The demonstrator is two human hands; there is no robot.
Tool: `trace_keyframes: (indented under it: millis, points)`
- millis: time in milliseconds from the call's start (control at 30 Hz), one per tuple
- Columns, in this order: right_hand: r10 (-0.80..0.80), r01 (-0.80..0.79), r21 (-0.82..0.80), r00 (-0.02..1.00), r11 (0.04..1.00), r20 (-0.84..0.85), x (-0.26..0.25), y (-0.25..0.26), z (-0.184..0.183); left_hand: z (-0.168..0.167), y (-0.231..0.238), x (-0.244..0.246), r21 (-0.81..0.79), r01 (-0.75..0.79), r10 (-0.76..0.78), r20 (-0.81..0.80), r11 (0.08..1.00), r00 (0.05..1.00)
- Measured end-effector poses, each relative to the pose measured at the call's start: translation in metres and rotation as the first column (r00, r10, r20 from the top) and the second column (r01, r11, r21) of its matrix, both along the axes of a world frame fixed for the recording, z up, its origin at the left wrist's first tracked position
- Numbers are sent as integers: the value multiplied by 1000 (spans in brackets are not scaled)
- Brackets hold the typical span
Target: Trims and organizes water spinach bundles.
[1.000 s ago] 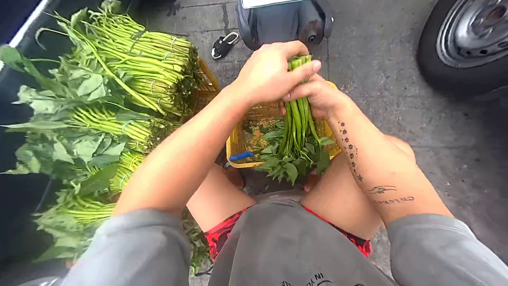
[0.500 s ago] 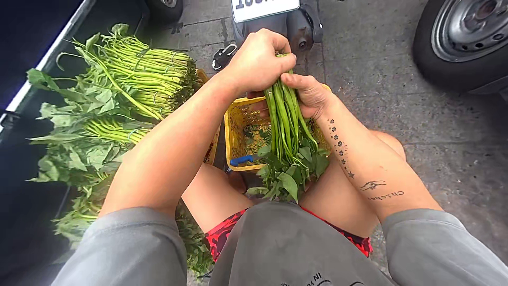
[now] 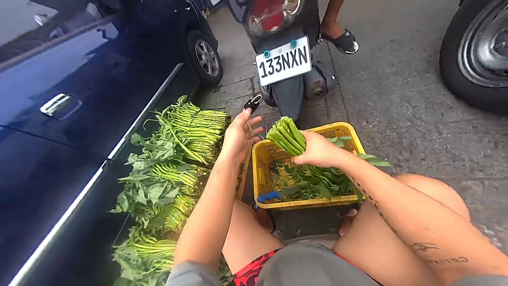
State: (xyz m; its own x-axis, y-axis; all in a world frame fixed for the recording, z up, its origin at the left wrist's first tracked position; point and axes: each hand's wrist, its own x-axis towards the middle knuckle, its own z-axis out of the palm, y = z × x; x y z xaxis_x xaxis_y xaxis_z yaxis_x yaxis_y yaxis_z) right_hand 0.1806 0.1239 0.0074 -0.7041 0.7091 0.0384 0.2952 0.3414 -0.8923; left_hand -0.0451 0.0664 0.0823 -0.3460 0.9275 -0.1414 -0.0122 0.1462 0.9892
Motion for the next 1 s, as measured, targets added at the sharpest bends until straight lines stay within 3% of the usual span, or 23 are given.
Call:
trace_keyframes:
  millis: [67, 133, 367, 567, 700, 767, 800, 867, 933, 1000]
  points:
    - [-84, 36, 212, 972, 977, 221, 2, 3, 3, 0, -23, -1, 25, 74, -73, -51, 997, 996]
    - [-138, 22, 321, 929, 947, 343, 3, 4, 4, 12, -46, 8, 70, 199, -186, -151, 978, 971]
    - [-158, 40, 306, 915, 951, 371, 10, 5, -2, 34, -68, 18, 197, 427, -389, -205, 882, 898]
    - [-149, 14, 319, 903, 948, 404, 16, 1, -8, 19, -69, 22, 212, 251, -234, -102, 945, 967]
    - [-143, -4, 320, 889, 947, 435, 16, 0, -9, -13, -57, 3, -75, 37, -15, 271, 996, 963]
    - [-147, -4, 316, 881, 949, 450, 16, 0, -12, -25, -51, -7, -214, 23, 48, 322, 977, 946]
    - [-149, -4, 316, 877, 949, 458, 16, 0, -13, -29, -49, -9, -246, 33, 36, 272, 969, 962]
    - [-154, -6, 319, 868, 948, 472, 15, 1, -12, -34, -40, -6, -284, 87, -85, 20, 955, 996]
    - [-153, -4, 315, 867, 949, 474, 13, 0, -13, -29, -26, -1, -320, 168, -263, -282, 932, 923]
    - [-146, -15, 309, 858, 951, 492, 9, 1, -14, -10, -8, -8, -200, 190, -260, -428, 961, 866]
